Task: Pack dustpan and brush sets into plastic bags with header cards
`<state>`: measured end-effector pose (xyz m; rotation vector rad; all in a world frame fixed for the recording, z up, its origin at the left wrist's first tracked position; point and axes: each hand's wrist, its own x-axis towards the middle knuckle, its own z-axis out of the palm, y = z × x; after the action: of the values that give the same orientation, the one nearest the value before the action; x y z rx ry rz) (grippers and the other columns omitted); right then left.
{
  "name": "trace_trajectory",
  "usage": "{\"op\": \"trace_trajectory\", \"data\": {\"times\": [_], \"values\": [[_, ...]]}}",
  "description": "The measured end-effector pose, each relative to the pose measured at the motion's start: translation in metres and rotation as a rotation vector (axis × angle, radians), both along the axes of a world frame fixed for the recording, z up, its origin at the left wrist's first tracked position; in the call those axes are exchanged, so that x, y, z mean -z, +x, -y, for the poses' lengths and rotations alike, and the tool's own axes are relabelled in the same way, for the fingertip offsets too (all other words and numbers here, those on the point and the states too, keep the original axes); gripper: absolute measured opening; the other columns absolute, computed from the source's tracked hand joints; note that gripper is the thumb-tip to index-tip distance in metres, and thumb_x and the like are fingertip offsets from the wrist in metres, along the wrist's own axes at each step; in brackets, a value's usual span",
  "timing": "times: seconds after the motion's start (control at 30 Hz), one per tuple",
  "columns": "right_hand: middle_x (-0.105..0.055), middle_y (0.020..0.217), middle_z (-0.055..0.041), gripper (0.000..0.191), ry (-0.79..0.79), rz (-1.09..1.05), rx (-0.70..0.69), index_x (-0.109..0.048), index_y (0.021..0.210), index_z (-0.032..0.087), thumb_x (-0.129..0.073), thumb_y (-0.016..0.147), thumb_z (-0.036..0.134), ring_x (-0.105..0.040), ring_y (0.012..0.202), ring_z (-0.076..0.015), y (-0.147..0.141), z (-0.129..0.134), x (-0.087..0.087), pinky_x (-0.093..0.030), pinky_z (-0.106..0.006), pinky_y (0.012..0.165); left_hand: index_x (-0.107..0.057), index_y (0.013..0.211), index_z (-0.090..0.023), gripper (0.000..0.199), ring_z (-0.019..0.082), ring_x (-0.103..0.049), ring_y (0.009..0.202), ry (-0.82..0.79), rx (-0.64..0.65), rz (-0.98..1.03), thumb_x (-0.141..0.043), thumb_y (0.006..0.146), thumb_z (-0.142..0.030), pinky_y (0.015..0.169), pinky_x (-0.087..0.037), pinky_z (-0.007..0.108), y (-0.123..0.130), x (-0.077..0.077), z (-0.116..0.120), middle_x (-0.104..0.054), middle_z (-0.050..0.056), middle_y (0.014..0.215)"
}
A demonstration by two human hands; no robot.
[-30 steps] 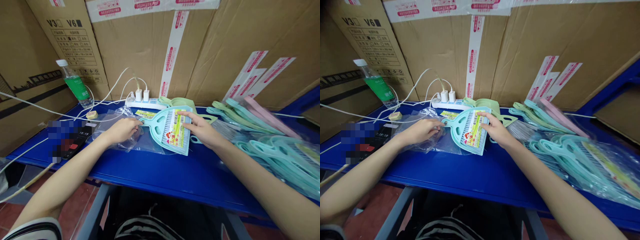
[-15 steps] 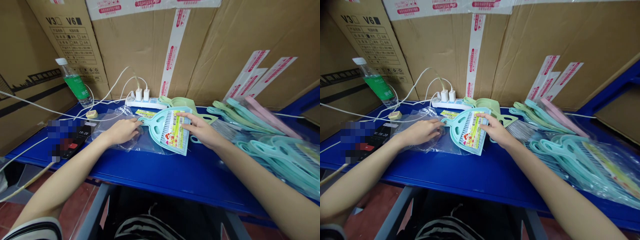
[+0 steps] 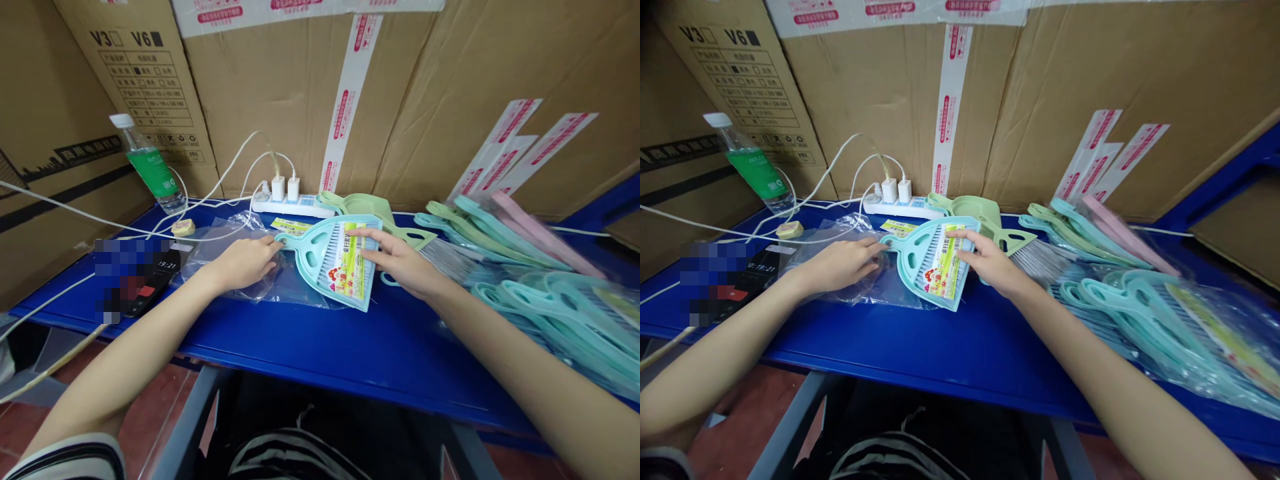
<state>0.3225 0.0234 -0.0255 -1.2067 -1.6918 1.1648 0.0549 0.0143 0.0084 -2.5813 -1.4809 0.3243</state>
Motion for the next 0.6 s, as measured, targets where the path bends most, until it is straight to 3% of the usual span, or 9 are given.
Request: {"op": "trace_trajectory", "data": {"times": [0.37,0.6], "values": [[-0.069,0.115,-0.0054,0.038,-0.040,0.022,-0.015,-0.065,0.119,0.026,-0.057,0.082,0.030,-0.067,0.091,-0.0204,-0.0019,0.0022,0.0007,-0.057,-0.036,0.076,-0.046,0.134,-0.012,0.040,0.028,-0.066,0.103,0.012,-0.005,-0.035,-0.044,0.095,-0.023,0.081,-0.053,0.038,-0.0004,0.0013,0.0001,-0.059,0.015,0.127],[-0.068,0.118,-0.0062,0.039,-0.054,0.006,-0.030,-0.064,0.120,0.025,-0.057,0.082,0.030,-0.067,0.096,-0.0216,-0.0016,0.0019,-0.0002,-0.058,-0.036,0.077,-0.045,0.135,-0.013,0.041,0.028,-0.066,0.103,0.015,-0.003,-0.048,-0.042,0.095,-0.023,0.081,-0.053,0.037,-0.0003,0.0023,0.0003,-0.059,0.015,0.128]]}}
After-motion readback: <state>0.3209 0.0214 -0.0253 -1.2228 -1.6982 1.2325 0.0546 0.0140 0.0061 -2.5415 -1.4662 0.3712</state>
